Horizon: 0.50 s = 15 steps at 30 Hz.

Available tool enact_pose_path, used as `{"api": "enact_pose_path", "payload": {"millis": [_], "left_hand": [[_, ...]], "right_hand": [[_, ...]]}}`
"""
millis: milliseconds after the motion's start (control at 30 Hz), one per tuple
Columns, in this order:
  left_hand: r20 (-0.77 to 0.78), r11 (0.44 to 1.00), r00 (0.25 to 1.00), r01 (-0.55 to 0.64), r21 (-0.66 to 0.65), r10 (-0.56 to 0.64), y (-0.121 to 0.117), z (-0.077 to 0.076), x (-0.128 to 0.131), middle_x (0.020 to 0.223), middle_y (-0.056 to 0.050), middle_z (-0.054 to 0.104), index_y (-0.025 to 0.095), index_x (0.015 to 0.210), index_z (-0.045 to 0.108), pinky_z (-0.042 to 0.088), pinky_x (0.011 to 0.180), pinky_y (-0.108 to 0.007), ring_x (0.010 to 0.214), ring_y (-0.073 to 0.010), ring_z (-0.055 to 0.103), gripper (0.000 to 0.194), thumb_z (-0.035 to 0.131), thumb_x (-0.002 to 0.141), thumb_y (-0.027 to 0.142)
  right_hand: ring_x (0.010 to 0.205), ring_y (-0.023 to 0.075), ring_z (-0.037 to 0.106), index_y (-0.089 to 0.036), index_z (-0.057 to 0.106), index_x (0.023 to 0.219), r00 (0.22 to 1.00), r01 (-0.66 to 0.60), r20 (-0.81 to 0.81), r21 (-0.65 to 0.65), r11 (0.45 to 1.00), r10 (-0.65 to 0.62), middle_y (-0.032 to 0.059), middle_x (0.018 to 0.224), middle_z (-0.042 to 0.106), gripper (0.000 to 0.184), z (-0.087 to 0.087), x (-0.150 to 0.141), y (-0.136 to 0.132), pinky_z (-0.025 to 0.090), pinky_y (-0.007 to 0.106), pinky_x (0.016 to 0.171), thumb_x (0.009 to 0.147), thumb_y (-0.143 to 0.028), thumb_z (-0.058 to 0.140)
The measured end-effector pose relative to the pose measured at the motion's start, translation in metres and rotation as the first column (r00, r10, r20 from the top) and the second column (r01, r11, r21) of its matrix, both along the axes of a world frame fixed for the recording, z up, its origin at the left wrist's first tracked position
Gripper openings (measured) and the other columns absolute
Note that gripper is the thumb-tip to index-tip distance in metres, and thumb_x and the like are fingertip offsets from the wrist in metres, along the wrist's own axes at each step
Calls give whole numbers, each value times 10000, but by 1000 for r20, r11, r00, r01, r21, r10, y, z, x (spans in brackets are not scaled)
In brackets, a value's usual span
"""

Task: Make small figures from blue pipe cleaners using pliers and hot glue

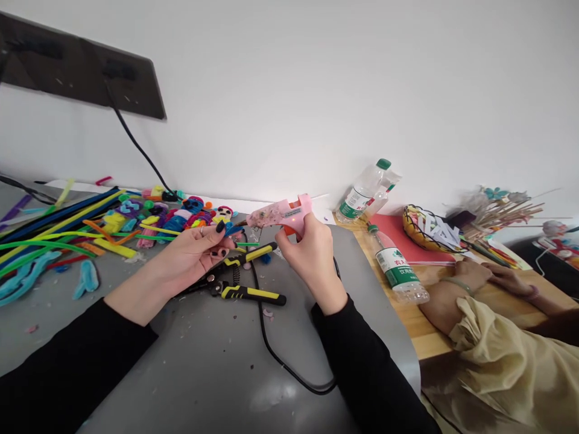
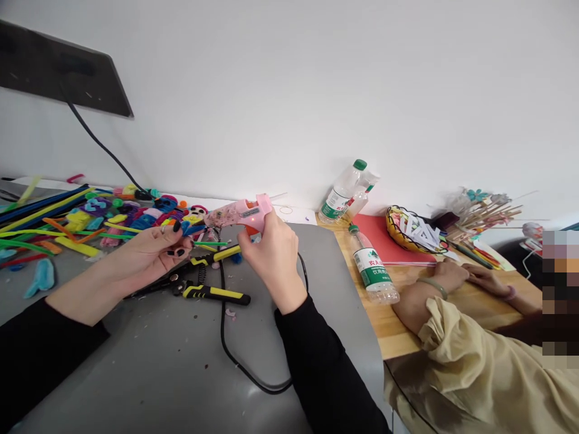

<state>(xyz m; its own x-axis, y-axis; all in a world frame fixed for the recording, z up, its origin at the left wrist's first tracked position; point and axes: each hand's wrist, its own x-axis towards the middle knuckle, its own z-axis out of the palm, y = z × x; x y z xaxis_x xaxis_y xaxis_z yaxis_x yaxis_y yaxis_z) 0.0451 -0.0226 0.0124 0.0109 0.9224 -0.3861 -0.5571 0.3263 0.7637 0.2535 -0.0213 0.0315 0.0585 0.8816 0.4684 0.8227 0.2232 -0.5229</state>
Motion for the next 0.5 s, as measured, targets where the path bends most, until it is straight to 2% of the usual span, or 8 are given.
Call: {"api": "enact_pose_path", "payload": {"millis": [100,233,333,500], "left_hand": [[-40,1000,999,3,-3,-3,1,-2,-1,516,-11,664,133,555,661,583,489,-151,461,-104,646,328,695,845,-16],[-68,1000,998,7,-12,-8,2,-1,0,503,5,647,141,539,642,581,480,-147,427,-94,613,321,744,798,-18],[-73,999,997,-13,-30,11,1,2,2,493,10,628,142,542,628,578,474,-146,424,-97,605,328,732,793,-42],[-102,995,993,-69,-74,61,0,6,7,494,5,597,128,561,614,582,477,-148,432,-98,604,356,615,856,-70]], "right_hand": [[596,180,503,-215,541,844,992,1,127,-6,1000,0,2,654,560,164,1,-1,-2,327,289,572,760,-352,516],[632,195,546,-194,580,911,968,12,250,-27,1000,-5,30,715,627,179,1,-3,-3,281,287,559,787,-309,523],[649,200,563,-186,582,921,963,5,268,-59,998,11,49,763,666,175,2,-3,-3,260,291,557,811,-311,528],[721,218,614,-172,585,1024,958,-30,281,-81,996,51,81,861,715,222,4,-2,-5,280,295,574,866,-308,510]]}}
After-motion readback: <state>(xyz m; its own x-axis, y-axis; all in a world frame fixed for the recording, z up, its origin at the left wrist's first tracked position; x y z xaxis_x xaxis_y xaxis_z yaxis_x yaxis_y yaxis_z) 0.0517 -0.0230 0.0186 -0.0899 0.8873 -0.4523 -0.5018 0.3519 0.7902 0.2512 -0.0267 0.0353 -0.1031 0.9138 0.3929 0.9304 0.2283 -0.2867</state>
